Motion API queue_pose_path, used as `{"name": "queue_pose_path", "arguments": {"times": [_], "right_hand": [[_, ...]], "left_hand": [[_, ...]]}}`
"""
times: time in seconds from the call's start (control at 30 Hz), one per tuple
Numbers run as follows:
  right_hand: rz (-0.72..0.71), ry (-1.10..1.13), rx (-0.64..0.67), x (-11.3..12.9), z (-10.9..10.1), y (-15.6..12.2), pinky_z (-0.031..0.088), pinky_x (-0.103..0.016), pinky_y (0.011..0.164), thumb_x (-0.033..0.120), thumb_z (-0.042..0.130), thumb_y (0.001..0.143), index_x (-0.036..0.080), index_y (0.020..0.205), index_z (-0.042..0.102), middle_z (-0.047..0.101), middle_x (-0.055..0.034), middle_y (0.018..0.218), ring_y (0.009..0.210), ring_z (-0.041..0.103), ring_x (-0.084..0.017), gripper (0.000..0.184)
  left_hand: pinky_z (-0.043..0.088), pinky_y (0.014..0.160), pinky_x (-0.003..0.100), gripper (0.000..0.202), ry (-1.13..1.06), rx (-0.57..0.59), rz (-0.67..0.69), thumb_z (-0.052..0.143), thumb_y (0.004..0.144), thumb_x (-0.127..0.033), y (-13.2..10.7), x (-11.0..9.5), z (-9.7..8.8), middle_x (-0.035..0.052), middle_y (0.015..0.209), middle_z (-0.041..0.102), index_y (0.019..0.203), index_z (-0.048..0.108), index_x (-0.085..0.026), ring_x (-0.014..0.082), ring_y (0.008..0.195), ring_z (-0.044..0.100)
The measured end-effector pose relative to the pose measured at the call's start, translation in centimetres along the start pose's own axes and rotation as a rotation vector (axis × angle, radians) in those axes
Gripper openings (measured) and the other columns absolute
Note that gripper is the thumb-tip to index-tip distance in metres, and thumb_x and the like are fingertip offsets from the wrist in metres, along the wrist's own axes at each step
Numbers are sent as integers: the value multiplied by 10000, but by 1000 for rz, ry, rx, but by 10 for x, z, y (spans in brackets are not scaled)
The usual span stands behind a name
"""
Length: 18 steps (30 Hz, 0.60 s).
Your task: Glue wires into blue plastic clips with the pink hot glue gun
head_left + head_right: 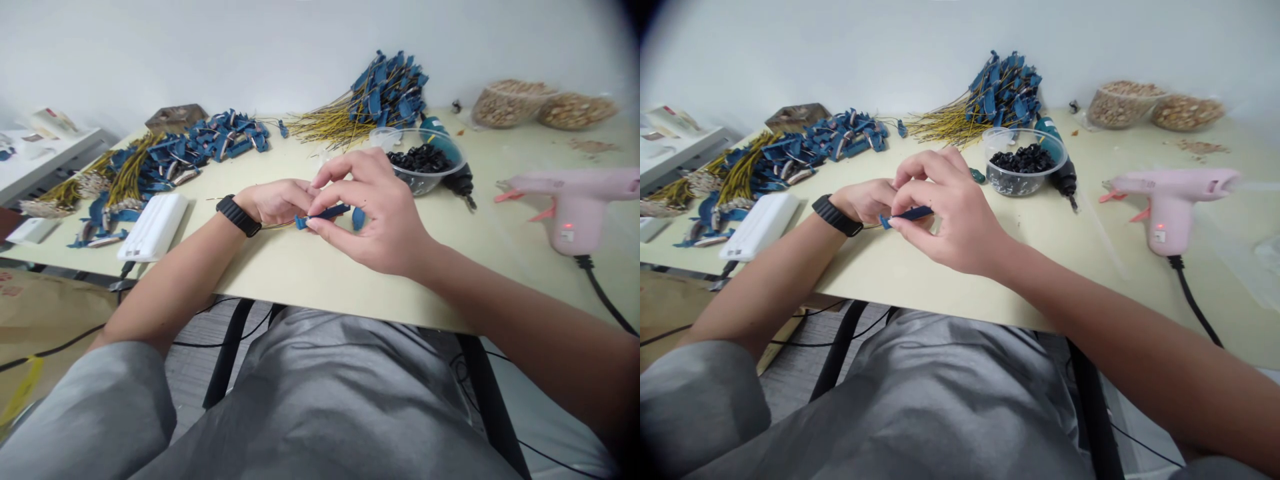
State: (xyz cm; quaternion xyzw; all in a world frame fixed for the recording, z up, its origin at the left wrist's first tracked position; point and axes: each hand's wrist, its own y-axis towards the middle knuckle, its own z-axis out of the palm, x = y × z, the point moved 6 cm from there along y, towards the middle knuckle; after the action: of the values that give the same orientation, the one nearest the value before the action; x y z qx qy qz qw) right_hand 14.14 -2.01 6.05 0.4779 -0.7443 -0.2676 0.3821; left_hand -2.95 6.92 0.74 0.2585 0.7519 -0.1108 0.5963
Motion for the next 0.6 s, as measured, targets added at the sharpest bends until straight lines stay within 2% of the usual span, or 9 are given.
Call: {"name": "queue_pose_path", "arguments": {"times": [0.13, 0.23, 0.3, 0.37, 0.43, 0.5, 0.6], "right_hand": [[-32, -6, -15, 0, -2, -1, 491, -567, 1169, 244, 751, 1023, 261, 1073, 788, 744, -96, 1255, 1232, 665, -331, 64], [-45, -31, -68, 3, -7, -1, 526, -531, 1094, 250, 736, 1006, 247, 1065, 762, 750, -104, 1189, 1159, 680, -317, 65], [-64, -25, -125, 6, -12, -1, 541, -494, 1005, 237, 704, 996, 228, 999, 733, 738, -93, 1048, 1023, 672, -285, 31], [-26, 15, -122, 7, -14, -1, 538, -425, 883, 200, 659, 992, 225, 918, 698, 688, -43, 864, 840, 632, -224, 87], [90, 86, -39, 3, -10, -2, 500, -356, 759, 168, 640, 988, 229, 861, 680, 628, 8, 729, 689, 565, -166, 146], [232, 165, 45, -3, -4, -4, 444, -318, 668, 168, 659, 984, 221, 833, 690, 616, 26, 676, 620, 519, -133, 163], [408, 294, 102, -11, 2, -6, 382, -293, 595, 190, 695, 990, 203, 832, 736, 642, 22, 654, 590, 507, -118, 164]], "left_hand": [[575, 609, 298, 454, -35, 250, -58, 1041, 689, -540, 0, -14, 15, 41, 686, 670, 651, 749, -194, 179, 662, 648], [567, 601, 294, 419, -91, 335, -120, 1003, 722, -520, -1, -18, 18, 64, 694, 695, 681, 768, -175, 172, 639, 628], [576, 616, 305, 401, -88, 304, -114, 976, 749, -509, 0, -19, 17, 70, 672, 690, 689, 766, -172, 173, 618, 624], [592, 640, 317, 388, -61, 222, -79, 952, 772, -501, 3, -21, 15, 73, 668, 686, 691, 764, -171, 185, 626, 650], [619, 686, 327, 380, -34, 133, -55, 926, 812, -494, 5, -22, 14, 73, 687, 688, 696, 766, -169, 206, 671, 703], [638, 734, 328, 379, -40, 76, -61, 894, 862, -478, 5, -22, 14, 66, 703, 687, 688, 752, -173, 211, 712, 732], [633, 753, 300, 299, -134, 101, -58, 866, 867, -405, 4, -24, 18, 50, 724, 705, 692, 765, -184, 184, 712, 706]]}}
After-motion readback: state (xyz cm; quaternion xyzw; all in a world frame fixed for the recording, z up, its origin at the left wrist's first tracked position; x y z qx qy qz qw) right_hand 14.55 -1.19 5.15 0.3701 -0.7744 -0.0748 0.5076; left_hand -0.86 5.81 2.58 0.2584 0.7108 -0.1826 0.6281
